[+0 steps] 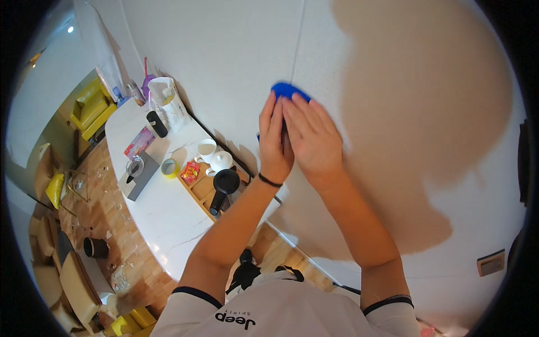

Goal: The person wipes a white table and a brown leather sofa with a blue cloth. They move a kettle and a cup on the table before wiping, then proceed to wipe the sofa cushions and armrests.

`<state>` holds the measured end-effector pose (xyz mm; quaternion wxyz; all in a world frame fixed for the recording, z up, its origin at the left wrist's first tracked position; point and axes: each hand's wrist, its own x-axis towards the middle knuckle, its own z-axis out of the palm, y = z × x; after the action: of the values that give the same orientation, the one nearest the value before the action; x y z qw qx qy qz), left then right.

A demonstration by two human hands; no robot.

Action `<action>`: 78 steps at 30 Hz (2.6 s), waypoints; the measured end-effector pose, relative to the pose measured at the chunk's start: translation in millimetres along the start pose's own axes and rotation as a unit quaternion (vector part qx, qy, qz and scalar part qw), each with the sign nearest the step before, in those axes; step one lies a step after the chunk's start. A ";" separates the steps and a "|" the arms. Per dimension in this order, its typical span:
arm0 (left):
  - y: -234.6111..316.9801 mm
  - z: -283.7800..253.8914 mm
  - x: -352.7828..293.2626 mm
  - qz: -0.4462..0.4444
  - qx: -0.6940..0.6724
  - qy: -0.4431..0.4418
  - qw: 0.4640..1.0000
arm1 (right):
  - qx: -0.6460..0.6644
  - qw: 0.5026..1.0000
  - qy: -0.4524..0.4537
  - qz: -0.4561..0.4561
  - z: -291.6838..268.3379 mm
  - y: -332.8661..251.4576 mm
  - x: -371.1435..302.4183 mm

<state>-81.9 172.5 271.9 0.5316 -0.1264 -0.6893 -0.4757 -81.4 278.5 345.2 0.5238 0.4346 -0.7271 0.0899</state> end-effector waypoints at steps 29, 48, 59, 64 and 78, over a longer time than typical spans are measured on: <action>16.8 6.9 -7.2 0.037 0.038 0.007 0.999 | -0.003 0.999 -0.021 -0.024 -23.5 9.3 -15.2; 99.8 57.2 -1.8 0.178 0.043 0.019 0.983 | -0.057 0.995 0.059 0.054 -129.5 34.9 -37.3; 182.6 80.8 31.3 0.261 -0.020 -0.030 0.965 | -0.132 0.986 0.073 0.073 -212.2 61.5 -36.8; 169.8 90.7 -21.0 0.246 0.040 -0.012 0.968 | -0.106 0.992 0.039 0.064 -209.9 55.2 -84.1; 242.0 135.5 -44.9 0.302 -0.045 -0.049 0.951 | -0.226 0.968 0.051 0.100 -286.0 72.9 -136.4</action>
<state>17.8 419.2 362.2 0.6098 -0.3751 -0.6222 -0.3167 71.2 563.6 378.8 0.6331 0.2250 -0.7407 -0.0024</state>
